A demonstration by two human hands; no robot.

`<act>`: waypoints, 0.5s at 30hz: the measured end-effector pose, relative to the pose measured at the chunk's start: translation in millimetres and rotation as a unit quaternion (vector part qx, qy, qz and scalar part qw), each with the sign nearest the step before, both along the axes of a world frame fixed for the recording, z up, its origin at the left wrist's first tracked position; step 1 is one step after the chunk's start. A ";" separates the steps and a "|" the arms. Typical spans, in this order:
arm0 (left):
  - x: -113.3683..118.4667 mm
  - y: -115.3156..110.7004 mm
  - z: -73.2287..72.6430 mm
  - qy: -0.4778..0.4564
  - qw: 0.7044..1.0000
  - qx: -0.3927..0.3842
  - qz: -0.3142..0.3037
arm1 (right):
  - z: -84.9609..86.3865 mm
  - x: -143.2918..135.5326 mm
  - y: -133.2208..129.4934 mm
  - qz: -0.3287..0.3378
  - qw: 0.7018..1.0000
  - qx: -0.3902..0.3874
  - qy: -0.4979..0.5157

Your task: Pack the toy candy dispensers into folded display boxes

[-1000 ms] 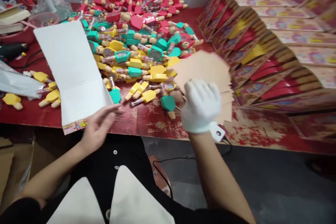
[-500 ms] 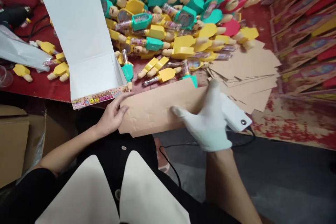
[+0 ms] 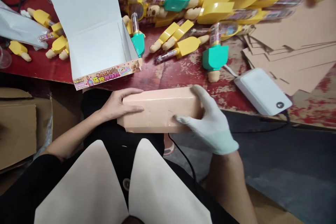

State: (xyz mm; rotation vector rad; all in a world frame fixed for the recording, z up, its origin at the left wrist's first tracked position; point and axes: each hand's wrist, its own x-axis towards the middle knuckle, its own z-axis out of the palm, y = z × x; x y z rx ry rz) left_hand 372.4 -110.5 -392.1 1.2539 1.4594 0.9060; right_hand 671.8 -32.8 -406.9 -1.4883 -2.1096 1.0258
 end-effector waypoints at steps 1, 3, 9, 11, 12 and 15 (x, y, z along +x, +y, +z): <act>-0.6 1.3 -0.7 -0.010 1.000 -0.021 -0.008 | 1.8 1.0 0.6 0.003 1.000 -0.025 0.003; -2.5 4.4 -2.5 -0.023 0.997 -0.062 -0.027 | 6.0 2.1 1.7 -0.008 0.998 -0.057 -0.003; -7.0 17.1 -12.8 -0.062 0.989 -0.114 -0.074 | 8.6 0.0 5.2 -0.094 0.989 -0.113 0.026; -4.0 17.0 -17.1 -0.036 0.994 -0.077 -0.071 | 6.3 0.2 8.3 -0.118 0.985 -0.120 0.048; -1.0 14.7 -19.0 -0.005 0.998 -0.043 -0.051 | 5.2 0.9 10.4 -0.129 0.983 -0.117 0.055; 12.5 0.3 -22.9 0.100 0.993 0.053 0.044 | 3.3 4.3 17.9 -0.177 0.979 -0.075 0.063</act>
